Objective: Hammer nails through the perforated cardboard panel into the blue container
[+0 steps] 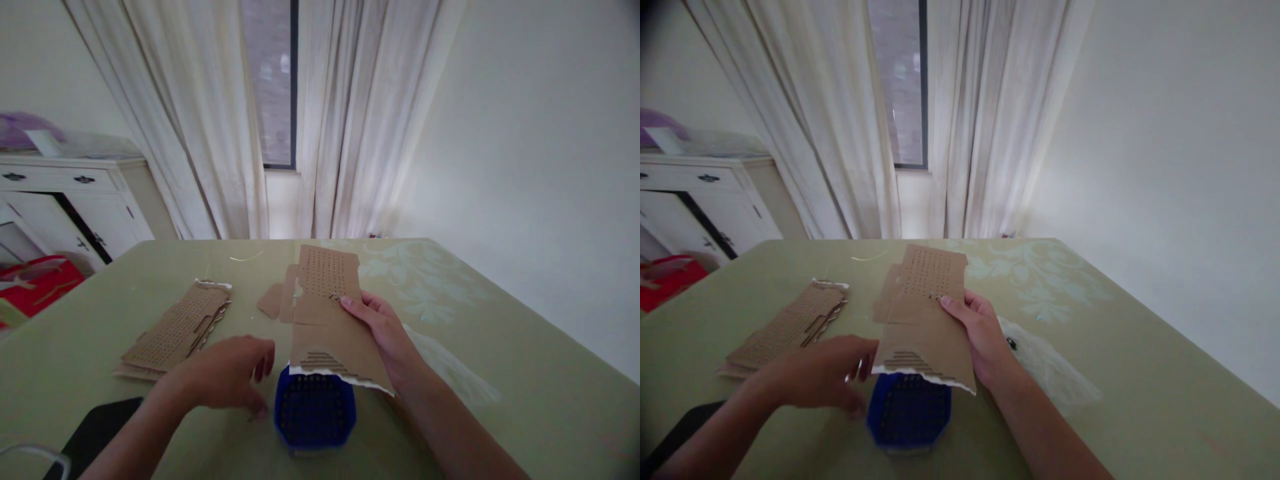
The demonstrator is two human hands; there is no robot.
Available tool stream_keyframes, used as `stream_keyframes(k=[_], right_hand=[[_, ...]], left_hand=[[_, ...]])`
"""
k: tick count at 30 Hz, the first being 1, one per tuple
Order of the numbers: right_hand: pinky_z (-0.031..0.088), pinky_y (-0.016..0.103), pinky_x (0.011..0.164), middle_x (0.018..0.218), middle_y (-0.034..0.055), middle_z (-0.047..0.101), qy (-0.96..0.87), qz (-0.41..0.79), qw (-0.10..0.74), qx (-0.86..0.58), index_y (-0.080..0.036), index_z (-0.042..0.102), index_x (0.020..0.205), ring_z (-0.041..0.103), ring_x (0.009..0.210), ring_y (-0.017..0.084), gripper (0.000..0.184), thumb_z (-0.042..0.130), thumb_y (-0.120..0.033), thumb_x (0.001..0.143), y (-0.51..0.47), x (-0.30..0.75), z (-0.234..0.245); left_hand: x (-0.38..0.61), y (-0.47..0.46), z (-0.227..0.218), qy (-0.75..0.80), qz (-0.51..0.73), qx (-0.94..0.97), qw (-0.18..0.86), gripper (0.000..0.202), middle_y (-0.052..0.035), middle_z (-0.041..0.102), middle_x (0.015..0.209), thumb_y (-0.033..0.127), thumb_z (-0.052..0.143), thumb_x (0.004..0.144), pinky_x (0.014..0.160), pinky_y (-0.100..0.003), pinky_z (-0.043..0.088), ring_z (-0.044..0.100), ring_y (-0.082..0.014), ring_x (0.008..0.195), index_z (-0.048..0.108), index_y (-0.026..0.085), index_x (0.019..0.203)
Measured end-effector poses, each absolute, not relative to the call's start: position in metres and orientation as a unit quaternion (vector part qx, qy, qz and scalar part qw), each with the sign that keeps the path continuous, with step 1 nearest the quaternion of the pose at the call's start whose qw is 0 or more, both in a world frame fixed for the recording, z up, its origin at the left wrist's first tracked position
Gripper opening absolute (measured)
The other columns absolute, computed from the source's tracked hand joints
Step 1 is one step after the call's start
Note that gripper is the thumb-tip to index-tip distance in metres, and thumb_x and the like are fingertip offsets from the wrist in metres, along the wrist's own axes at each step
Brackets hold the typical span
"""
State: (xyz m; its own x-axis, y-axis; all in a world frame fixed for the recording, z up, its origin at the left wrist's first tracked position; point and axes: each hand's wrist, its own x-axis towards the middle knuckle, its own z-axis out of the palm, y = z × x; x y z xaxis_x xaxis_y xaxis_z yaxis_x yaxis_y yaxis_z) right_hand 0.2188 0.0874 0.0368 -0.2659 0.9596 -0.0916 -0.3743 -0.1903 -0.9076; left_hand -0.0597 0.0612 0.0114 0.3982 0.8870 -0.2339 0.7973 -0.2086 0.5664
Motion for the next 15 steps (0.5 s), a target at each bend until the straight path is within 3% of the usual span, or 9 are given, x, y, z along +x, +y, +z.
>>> stream_keyframes(k=[3, 7, 15], right_hand=[[0.067, 0.044, 0.076, 0.093, 0.0125, 0.088, -0.397, 0.690, 0.483, -0.364, -0.018, 0.085, 0.104, 0.084, 0.084, 0.035, 0.044, 0.098, -0.046, 0.073, 0.087, 0.220, 0.038], [0.067, 0.045, 0.077, 0.095, 0.0129, 0.088, -0.390, 0.692, 0.481, -0.371, -0.018, 0.085, 0.106, 0.084, 0.086, 0.036, 0.046, 0.098, -0.046, 0.072, 0.086, 0.220, 0.038], [0.066, 0.042, 0.072, 0.094, 0.0124, 0.088, -0.385, 0.692, 0.483, -0.374, -0.018, 0.085, 0.105, 0.084, 0.084, 0.035, 0.046, 0.099, -0.045, 0.071, 0.086, 0.219, 0.037]], left_hand=[[-0.055, 0.050, 0.000, 0.542, -0.003, 0.782, 0.307, 0.031, -0.0027, 0.082, 0.080, 0.027, 0.095, 0.053, 0.065, -0.034, 0.051, 0.075, -0.0298, 0.074, 0.079, 0.025, 0.080], [-0.039, 0.052, -0.007, 0.525, -0.015, 0.796, 0.301, 0.015, -0.0040, 0.085, 0.086, 0.019, 0.086, 0.063, 0.080, -0.036, 0.056, 0.078, -0.0304, 0.088, 0.077, 0.027, 0.071], [-0.041, 0.058, -0.002, 0.514, -0.003, 0.804, 0.299, 0.012, -0.0042, 0.085, 0.081, 0.019, 0.075, 0.071, 0.082, -0.034, 0.057, 0.077, -0.0279, 0.084, 0.081, 0.027, 0.079]])
